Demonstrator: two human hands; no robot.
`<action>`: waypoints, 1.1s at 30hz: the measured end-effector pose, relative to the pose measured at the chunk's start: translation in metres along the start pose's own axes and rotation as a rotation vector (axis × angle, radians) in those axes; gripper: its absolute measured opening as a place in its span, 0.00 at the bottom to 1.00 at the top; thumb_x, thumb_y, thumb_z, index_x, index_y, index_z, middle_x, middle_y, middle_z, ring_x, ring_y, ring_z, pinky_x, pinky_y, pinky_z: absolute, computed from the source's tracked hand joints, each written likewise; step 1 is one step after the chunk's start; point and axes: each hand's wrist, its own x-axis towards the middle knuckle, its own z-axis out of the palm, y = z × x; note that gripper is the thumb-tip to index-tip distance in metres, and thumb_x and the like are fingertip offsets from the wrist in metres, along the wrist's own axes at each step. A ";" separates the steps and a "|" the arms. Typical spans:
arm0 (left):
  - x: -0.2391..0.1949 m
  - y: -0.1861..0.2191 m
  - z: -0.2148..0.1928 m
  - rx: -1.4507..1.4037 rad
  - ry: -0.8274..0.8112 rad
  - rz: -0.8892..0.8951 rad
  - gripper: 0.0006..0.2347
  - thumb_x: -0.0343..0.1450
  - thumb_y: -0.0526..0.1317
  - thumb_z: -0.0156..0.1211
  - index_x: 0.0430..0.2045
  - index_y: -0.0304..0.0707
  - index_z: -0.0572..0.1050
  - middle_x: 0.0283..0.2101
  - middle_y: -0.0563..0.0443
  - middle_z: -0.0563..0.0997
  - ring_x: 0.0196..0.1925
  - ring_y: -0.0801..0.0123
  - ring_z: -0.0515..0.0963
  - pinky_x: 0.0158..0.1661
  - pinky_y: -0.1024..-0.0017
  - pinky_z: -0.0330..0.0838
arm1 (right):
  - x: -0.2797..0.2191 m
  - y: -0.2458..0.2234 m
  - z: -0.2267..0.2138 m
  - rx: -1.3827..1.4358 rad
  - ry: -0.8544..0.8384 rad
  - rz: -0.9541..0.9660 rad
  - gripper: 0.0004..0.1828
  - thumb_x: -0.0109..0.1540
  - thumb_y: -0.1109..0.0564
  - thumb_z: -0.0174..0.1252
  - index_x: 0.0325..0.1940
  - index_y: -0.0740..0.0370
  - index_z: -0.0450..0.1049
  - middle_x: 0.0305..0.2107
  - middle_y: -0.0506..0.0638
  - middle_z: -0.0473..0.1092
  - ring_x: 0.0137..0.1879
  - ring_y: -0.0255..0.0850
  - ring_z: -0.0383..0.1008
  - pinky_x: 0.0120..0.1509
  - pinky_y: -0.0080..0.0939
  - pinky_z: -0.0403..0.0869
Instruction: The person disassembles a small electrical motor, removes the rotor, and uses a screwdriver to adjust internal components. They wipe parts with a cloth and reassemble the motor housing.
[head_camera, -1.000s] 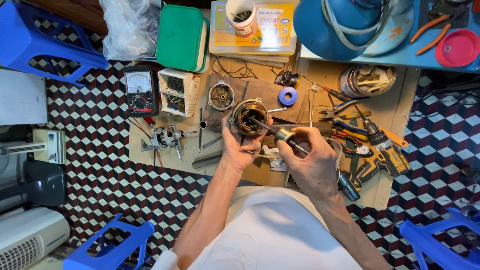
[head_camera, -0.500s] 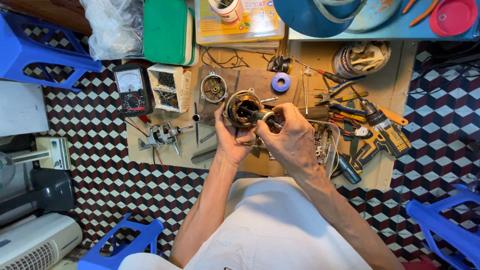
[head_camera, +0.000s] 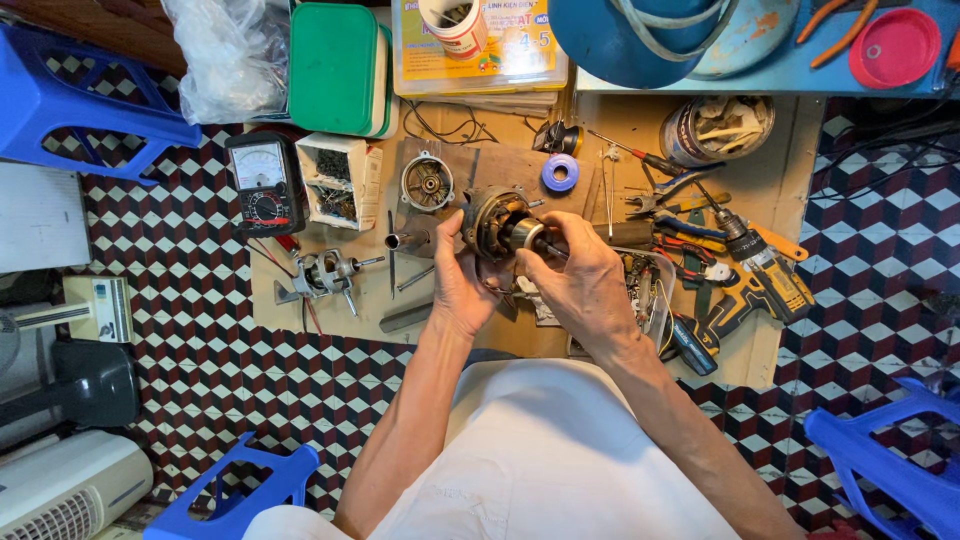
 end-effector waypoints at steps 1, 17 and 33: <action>0.000 -0.001 0.001 0.001 -0.030 0.011 0.23 0.70 0.62 0.54 0.46 0.44 0.78 0.39 0.56 0.84 0.33 0.75 0.82 0.20 0.83 0.63 | 0.001 0.002 0.002 0.052 -0.016 0.078 0.21 0.60 0.56 0.67 0.53 0.67 0.71 0.39 0.57 0.78 0.43 0.42 0.82 0.46 0.40 0.79; 0.006 -0.015 0.012 -0.082 -0.049 -0.060 0.22 0.71 0.62 0.53 0.43 0.45 0.78 0.35 0.57 0.83 0.28 0.79 0.78 0.16 0.85 0.57 | 0.003 -0.006 -0.006 -0.046 0.019 0.025 0.20 0.64 0.50 0.64 0.51 0.68 0.72 0.31 0.59 0.78 0.35 0.46 0.81 0.38 0.42 0.77; 0.016 -0.004 0.018 -0.107 0.000 -0.065 0.24 0.70 0.62 0.53 0.47 0.44 0.78 0.41 0.51 0.85 0.39 0.65 0.86 0.14 0.85 0.58 | 0.038 0.006 -0.021 -0.593 -0.054 -0.453 0.13 0.68 0.56 0.59 0.34 0.63 0.65 0.25 0.56 0.66 0.33 0.50 0.71 0.36 0.49 0.71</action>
